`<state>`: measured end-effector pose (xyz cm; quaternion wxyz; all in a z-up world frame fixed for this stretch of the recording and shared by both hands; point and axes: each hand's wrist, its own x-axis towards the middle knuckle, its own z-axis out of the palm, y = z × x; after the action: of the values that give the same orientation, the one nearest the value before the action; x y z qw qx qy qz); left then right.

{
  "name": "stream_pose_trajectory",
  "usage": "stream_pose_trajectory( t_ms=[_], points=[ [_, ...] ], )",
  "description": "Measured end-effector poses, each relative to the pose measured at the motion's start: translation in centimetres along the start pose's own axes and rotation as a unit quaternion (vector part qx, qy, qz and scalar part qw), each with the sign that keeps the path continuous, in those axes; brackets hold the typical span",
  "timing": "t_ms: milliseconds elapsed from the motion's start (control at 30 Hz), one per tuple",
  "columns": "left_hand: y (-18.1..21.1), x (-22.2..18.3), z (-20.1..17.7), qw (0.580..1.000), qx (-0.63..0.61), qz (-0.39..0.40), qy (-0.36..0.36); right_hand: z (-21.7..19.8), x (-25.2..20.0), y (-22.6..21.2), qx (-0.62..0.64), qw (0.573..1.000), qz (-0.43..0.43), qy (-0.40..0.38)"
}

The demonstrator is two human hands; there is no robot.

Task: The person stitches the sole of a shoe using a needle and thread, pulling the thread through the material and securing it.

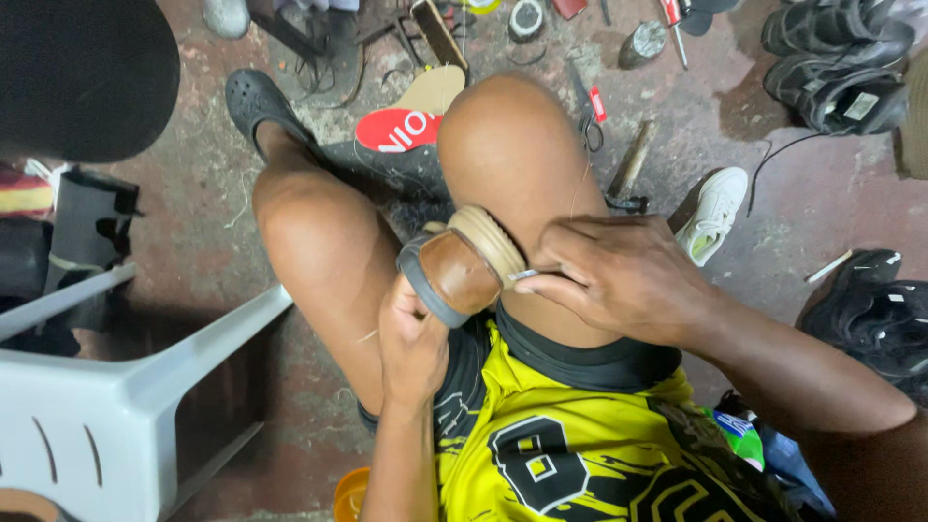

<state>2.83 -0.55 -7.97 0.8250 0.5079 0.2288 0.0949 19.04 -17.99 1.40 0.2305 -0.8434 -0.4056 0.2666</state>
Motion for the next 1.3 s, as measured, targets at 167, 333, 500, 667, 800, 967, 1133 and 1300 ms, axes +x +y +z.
stream_pose_trajectory(
  t_ms=[167, 333, 500, 667, 800, 967, 1133, 1300],
  points=[
    [2.2, 0.0, -0.1, 0.986, 0.140, 0.030, -0.086, -1.2, -0.5, 0.2, 0.173, 0.985, -0.018, 0.019],
    [2.7, 0.7, 0.3, 0.978, 0.177, 0.036, -0.107, -0.6, 0.4, -1.9, 0.391, 0.901, -0.158, 0.103],
    [4.4, 1.4, 1.9, 0.982, 0.173, 0.005, -0.081, 1.9, 2.2, -2.6, 0.276, 0.950, -0.120, 0.081],
    [4.7, 1.7, 1.9, 0.974, 0.217, 0.007, -0.066, 3.0, 3.4, -1.1, 0.321, 0.938, -0.072, 0.110],
    [4.4, 2.0, 1.8, 0.984, 0.170, -0.032, -0.049, 3.3, 4.4, 0.0, 0.588, 0.807, 0.027, 0.047],
    [3.4, 0.3, 0.6, 0.997, 0.039, -0.039, -0.059, 2.0, 4.5, 0.1, 0.587, 0.809, 0.016, 0.028],
    [3.8, -1.1, -1.2, 0.982, -0.132, -0.043, -0.127, -0.3, 2.2, 3.5, 0.590, 0.800, -0.011, 0.113],
    [3.7, -0.5, -0.1, 0.995, 0.043, -0.079, -0.036, -4.6, -2.5, 9.1, 0.393, 0.881, 0.053, 0.258]
  ],
)
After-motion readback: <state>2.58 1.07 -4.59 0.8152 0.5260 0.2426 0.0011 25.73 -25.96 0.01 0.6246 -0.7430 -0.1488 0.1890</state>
